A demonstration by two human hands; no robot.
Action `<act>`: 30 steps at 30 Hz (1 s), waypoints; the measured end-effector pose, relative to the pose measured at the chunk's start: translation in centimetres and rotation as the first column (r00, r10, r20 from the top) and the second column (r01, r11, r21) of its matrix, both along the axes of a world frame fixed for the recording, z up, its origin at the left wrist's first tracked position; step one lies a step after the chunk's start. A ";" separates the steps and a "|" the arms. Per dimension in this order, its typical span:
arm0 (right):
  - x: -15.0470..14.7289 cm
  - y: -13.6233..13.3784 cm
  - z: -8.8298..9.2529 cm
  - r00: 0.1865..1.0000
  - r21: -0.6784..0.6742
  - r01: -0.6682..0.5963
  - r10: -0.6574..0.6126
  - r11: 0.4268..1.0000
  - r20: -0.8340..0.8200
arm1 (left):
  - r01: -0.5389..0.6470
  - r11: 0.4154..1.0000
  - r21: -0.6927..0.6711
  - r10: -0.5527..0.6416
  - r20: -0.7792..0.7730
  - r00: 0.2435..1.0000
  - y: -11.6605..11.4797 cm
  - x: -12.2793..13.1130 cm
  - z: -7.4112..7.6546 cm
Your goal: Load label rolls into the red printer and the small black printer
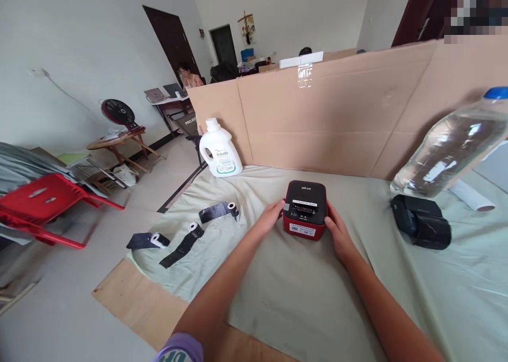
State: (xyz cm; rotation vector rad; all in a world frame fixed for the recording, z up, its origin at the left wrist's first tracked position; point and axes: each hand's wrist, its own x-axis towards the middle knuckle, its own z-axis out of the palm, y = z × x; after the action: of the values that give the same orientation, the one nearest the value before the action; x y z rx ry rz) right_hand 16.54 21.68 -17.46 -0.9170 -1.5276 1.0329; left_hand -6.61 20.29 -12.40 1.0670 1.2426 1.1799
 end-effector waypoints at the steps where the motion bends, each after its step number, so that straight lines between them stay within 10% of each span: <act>1: 0.1 -0.3 0.0 0.998 0.014 0.017 -0.018 1.000 0.053 | 0.016 1.000 0.016 -0.017 0.047 0.999 0.1 0.6 -0.5; 9: -3.0 -1.5 2.2 0.956 0.152 0.031 -0.074 0.988 0.285 | -0.046 0.990 0.130 0.036 0.076 0.996 -0.9 -0.3 -0.2; 19: -16.0 4.6 8.8 0.980 0.309 -0.113 0.056 0.944 0.189 | -0.267 0.962 0.058 0.258 0.130 0.957 4.1 -11.5 6.0; 30: -28.0 8.2 5.2 0.957 0.182 -0.288 0.278 0.940 0.079 | -0.487 0.868 -0.094 0.493 0.044 0.869 5.7 -21.8 4.6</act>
State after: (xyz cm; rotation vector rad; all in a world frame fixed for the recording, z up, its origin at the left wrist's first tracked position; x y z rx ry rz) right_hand -11.48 29.87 -12.27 -0.6039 -1.8063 1.0468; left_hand -28.41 25.94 -7.76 0.6569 1.5486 1.5187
